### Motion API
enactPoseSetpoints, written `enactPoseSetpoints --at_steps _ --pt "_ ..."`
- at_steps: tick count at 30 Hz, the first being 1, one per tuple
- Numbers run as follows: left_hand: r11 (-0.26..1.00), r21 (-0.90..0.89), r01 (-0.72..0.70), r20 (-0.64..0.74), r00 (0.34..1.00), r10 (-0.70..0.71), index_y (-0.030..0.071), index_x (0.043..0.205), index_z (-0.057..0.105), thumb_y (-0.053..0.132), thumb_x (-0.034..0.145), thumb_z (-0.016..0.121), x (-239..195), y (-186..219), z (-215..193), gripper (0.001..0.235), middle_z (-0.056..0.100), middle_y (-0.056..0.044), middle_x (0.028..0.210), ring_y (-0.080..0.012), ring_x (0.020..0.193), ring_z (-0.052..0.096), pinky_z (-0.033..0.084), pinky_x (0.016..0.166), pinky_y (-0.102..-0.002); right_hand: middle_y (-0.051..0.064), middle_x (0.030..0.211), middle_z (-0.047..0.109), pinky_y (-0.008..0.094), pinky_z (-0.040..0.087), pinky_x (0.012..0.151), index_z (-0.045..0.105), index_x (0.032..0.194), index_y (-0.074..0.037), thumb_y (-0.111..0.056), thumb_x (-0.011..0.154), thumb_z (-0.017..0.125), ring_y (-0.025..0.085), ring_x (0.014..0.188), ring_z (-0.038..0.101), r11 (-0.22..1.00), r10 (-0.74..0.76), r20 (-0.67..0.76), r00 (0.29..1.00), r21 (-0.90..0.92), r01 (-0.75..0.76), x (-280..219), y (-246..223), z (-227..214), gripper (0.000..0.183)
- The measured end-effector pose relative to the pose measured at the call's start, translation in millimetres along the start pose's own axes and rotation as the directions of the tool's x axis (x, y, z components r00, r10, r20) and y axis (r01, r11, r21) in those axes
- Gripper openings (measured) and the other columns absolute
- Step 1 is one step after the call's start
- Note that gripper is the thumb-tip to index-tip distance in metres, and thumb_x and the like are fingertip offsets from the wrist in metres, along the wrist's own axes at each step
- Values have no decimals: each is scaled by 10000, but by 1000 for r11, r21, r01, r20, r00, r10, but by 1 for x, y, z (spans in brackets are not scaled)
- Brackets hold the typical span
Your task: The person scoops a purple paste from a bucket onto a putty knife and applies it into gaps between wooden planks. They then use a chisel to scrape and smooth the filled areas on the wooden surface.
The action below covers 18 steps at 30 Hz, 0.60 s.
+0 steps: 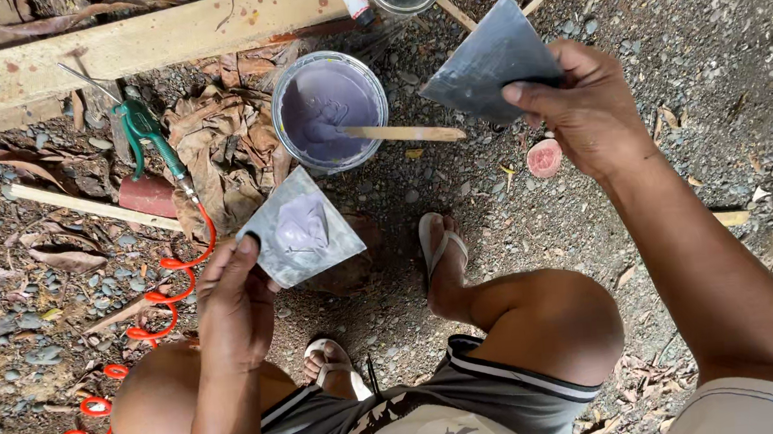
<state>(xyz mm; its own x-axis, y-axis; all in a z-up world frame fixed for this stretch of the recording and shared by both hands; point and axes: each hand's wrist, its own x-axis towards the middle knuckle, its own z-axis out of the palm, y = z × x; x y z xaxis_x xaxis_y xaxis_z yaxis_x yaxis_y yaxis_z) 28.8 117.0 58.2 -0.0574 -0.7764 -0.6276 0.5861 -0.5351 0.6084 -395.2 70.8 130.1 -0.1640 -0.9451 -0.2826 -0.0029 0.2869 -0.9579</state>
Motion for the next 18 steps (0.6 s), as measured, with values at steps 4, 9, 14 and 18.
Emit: enactPoseSetpoints --at_steps 4,9,14,18 --pt "997 47 -53 -61 997 56 64 1063 736 149 1026 676 5 8 0 110 737 -20 956 -121 822 684 555 686 -286 43 1118 759 331 631 1002 732 1165 -74 45 1080 710 144 1046 717 953 -153 -103 983 248 174 39 17 -35 148" --pt "997 12 -75 -115 990 76 47 1034 709 125 1041 648 9 5 4 99 744 -33 986 -139 866 704 596 787 -327 107 1109 747 311 557 875 662 1272 -37 25 1133 628 185 991 684 720 -399 64 915 -596 355 108 57 -45 156" --pt "996 -43 -73 -143 988 66 54 1012 722 116 1003 632 14 -9 6 110 768 -48 1020 -153 915 733 611 848 -356 141 935 737 377 532 716 699 1270 -79 -7 1081 686 264 796 724 466 -497 195 845 -761 450 177 97 -29 203" --pt "992 -74 -102 -183 979 87 62 1035 747 99 1056 682 12 -19 4 77 758 -73 1027 -163 917 706 575 851 -349 136 896 748 410 531 659 762 1235 -112 -37 1045 742 287 711 714 448 -548 168 819 -768 457 218 124 -20 205"
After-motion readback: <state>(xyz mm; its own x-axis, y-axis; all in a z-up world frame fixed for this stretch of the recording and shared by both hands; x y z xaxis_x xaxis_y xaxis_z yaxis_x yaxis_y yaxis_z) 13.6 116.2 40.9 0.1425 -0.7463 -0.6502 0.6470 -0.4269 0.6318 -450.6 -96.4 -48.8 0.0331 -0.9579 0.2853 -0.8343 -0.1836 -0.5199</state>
